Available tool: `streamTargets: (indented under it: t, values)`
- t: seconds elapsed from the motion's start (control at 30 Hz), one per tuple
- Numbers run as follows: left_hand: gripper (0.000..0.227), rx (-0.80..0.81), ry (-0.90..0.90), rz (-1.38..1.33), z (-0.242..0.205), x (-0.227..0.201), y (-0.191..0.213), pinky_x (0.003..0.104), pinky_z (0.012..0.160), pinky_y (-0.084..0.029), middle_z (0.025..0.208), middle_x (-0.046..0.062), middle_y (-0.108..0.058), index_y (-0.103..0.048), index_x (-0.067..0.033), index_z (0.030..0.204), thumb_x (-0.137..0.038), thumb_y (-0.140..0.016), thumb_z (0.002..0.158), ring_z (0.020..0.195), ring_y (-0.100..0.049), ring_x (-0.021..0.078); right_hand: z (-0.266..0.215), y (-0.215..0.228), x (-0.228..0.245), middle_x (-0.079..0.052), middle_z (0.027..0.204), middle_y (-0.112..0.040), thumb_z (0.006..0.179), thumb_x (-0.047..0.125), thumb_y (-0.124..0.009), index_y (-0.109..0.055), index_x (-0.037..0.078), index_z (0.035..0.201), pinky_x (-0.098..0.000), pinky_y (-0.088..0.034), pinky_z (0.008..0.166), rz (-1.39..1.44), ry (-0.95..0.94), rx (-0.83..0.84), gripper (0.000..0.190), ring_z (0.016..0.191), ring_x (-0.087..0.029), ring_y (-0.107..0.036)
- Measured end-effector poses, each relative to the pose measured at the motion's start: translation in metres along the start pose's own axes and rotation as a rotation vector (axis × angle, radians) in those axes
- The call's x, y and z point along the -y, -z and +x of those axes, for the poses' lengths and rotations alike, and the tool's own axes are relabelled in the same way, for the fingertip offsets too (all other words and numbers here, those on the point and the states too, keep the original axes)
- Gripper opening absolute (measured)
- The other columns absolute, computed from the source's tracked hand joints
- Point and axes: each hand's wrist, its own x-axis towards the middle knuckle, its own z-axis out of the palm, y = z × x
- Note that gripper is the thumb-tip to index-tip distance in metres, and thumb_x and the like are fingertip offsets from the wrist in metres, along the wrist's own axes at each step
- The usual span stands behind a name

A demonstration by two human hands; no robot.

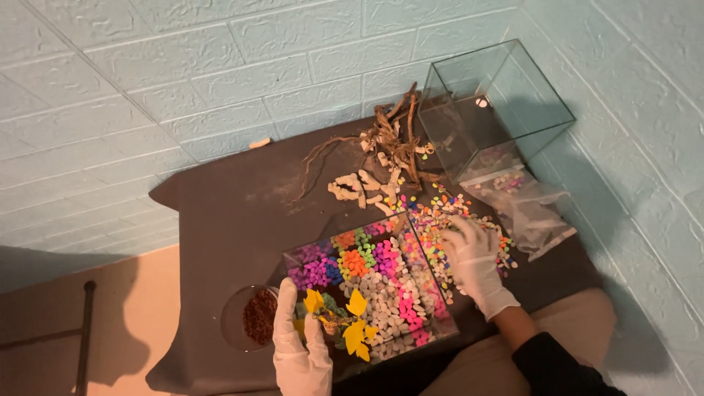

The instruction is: Arranging colorful decorative stones and other small items in a glass tray for display.

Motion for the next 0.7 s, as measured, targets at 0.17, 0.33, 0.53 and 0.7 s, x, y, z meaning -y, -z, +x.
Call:
streamTargets:
  t: [0.17, 0.33, 0.53, 0.7]
  values:
    - [0.062, 0.059, -0.006, -0.137, -0.002, 0.005, 0.002, 0.026, 0.119, -0.035, 0.170, 0.008, -0.035, -0.031, -0.0150, 0.161, -0.009, -0.044, 0.101, 0.154, -0.039, 0.0214, -0.004, -0.001, -0.023, 0.000, 0.149, -0.053, 0.103, 0.030, -0.057, -0.068, 0.033, 0.119, -0.0584, -0.038, 0.112, 0.006, -0.140, -0.041, 0.020, 0.134, -0.035, -0.050]
    - [0.063, 0.054, 0.038, -0.124, -0.003, 0.008, 0.000, 0.025, 0.115, -0.039, 0.169, 0.006, -0.037, -0.031, -0.0169, 0.161, -0.012, -0.045, 0.100, 0.155, -0.039, 0.0211, 0.015, 0.026, 0.011, 0.003, 0.142, -0.060, 0.097, 0.035, -0.064, -0.075, 0.031, 0.114, -0.0541, -0.041, 0.104, 0.020, 0.071, -0.017, 0.021, 0.124, -0.028, -0.054]
    - [0.064, 0.065, 0.021, -0.151, -0.002, 0.011, -0.001, 0.028, 0.117, -0.039, 0.169, 0.008, -0.034, -0.030, -0.0139, 0.161, -0.015, -0.044, 0.099, 0.157, -0.034, 0.0232, -0.005, 0.007, 0.003, 0.011, 0.149, -0.050, 0.085, 0.046, -0.069, -0.073, 0.042, 0.103, -0.0556, -0.028, 0.118, 0.029, 0.040, 0.151, 0.019, 0.141, -0.024, -0.041]
    - [0.066, 0.064, 0.043, -0.151, -0.003, 0.010, -0.002, 0.030, 0.117, -0.038, 0.169, 0.008, -0.034, -0.030, -0.0138, 0.161, -0.009, -0.044, 0.097, 0.157, -0.032, 0.0227, -0.013, -0.006, 0.000, 0.012, 0.148, -0.048, 0.084, 0.052, -0.068, -0.074, 0.042, 0.106, -0.0604, -0.027, 0.119, 0.014, -0.030, 0.221, 0.024, 0.142, -0.027, -0.038]
